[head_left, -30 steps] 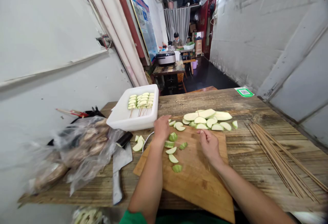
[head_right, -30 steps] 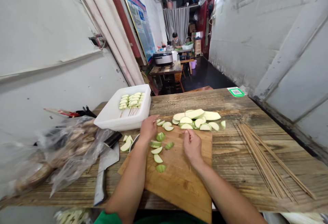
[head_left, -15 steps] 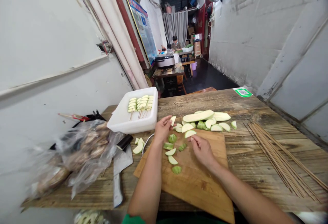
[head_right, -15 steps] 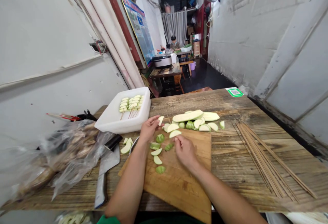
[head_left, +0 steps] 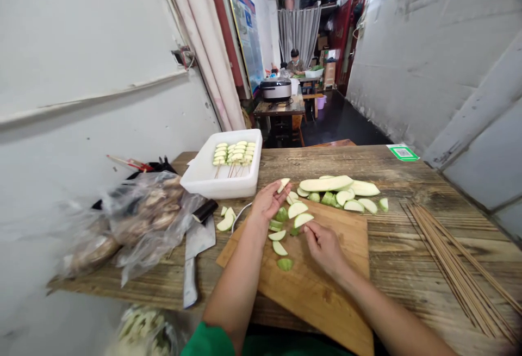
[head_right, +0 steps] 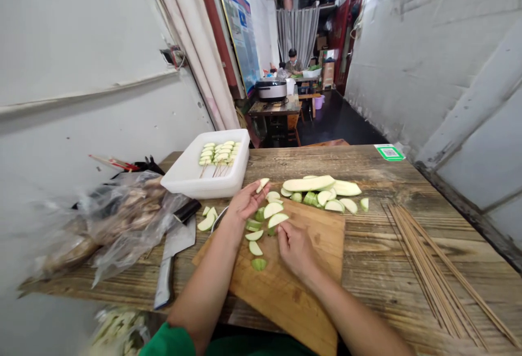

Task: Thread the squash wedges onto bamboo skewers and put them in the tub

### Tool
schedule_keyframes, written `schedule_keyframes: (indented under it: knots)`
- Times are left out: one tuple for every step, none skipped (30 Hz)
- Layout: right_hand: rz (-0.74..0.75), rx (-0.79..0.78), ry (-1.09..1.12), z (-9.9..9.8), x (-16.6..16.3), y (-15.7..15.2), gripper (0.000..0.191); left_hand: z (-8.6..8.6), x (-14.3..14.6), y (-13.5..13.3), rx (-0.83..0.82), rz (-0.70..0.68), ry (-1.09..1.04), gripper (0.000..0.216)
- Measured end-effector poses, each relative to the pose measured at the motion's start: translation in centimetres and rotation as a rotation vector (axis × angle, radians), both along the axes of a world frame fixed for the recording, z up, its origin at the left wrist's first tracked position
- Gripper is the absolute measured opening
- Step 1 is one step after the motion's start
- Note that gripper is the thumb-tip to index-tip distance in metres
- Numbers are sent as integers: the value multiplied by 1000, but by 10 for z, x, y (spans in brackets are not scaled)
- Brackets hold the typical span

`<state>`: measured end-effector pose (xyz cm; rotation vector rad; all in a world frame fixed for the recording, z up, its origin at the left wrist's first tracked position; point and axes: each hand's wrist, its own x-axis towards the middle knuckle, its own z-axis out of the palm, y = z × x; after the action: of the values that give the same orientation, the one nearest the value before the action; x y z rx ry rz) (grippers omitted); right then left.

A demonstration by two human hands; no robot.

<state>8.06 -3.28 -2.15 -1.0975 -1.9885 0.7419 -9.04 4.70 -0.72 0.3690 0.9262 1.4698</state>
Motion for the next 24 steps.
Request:
schedule_keyframes:
  knots:
    - [-4, 0, -7, -1, 0, 0, 24, 0, 0, 0, -5, 10, -5, 6]
    - [-6, -1, -12, -2, 0, 0, 23, 0, 0, 0, -10, 16, -9, 5]
    - [-6, -1, -16, -3, 0, 1, 23, 1, -1, 0, -15, 18, -13, 5]
    - [-7, 0, -19, -4, 0, 1, 23, 1, -1, 1, -20, 17, -17, 5]
    - [-9, 0, -25, -5, 0, 1, 23, 1, -1, 1, -25, 15, -20, 5]
    - [-12, -1, -30, -6, 0, 2, 23, 2, -2, 1, -29, 16, -24, 6]
    - [-17, -1, -36, -7, 0, 2, 23, 2, -2, 1, -32, 18, -26, 6]
    - [-20, -2, -39, -7, 0, 2, 24, 2, -2, 2, -34, 22, -28, 6]
    - [-21, -2, -41, -7, 0, 2, 24, 1, -3, 2, -37, 26, -28, 7]
    - [-21, -2, -41, -7, 0, 1, 24, 1, -3, 3, -40, 30, -27, 7]
    - [-21, -3, -42, -6, 0, 1, 24, 1, -3, 3, -44, 34, -23, 7]
    - [-20, -4, -44, -6, 0, 1, 24, 1, -4, 3, -48, 38, -17, 7]
    - [-19, -6, -48, -5, 0, 1, 24, 1, -4, 3, -52, 42, -7, 6]
    - [-18, -7, -53, -5, 0, 1, 24, 1, -4, 3, -56, 45, 3, 6]
    - [-18, -7, -56, -5, 0, 1, 24, 1, -4, 3, -59, 47, 12, 6]
    - [-18, -6, -58, -5, 0, 1, 24, 2, -4, 3, -60, 48, 18, 5]
    - [-16, -3, -58, -6, 0, 1, 25, 2, -4, 3, -60, 49, 24, 5]
    - [-13, -1, -58, -6, 0, 2, 25, 2, -4, 2, -59, 47, 29, 5]
    - [-10, 0, -57, -7, 0, 2, 25, 3, -4, 2, -59, 45, 34, 5]
    - [-7, -2, -55, -7, 0, 2, 25, 3, -4, 2, -59, 44, 39, 5]
    - [-4, -4, -54, -7, 0, 2, 25, 3, -4, 2, -59, 42, 44, 5]
    - [0, -8, -53, -7, -1, 2, 25, 4, -4, 2, -58, 42, 47, 5]
    - [1, -11, -52, -6, -1, 2, 24, 4, -4, 1, -58, 42, 49, 5]
    - [-1, -14, -49, -6, -1, 2, 24, 4, -4, 1, -58, 43, 52, 4]
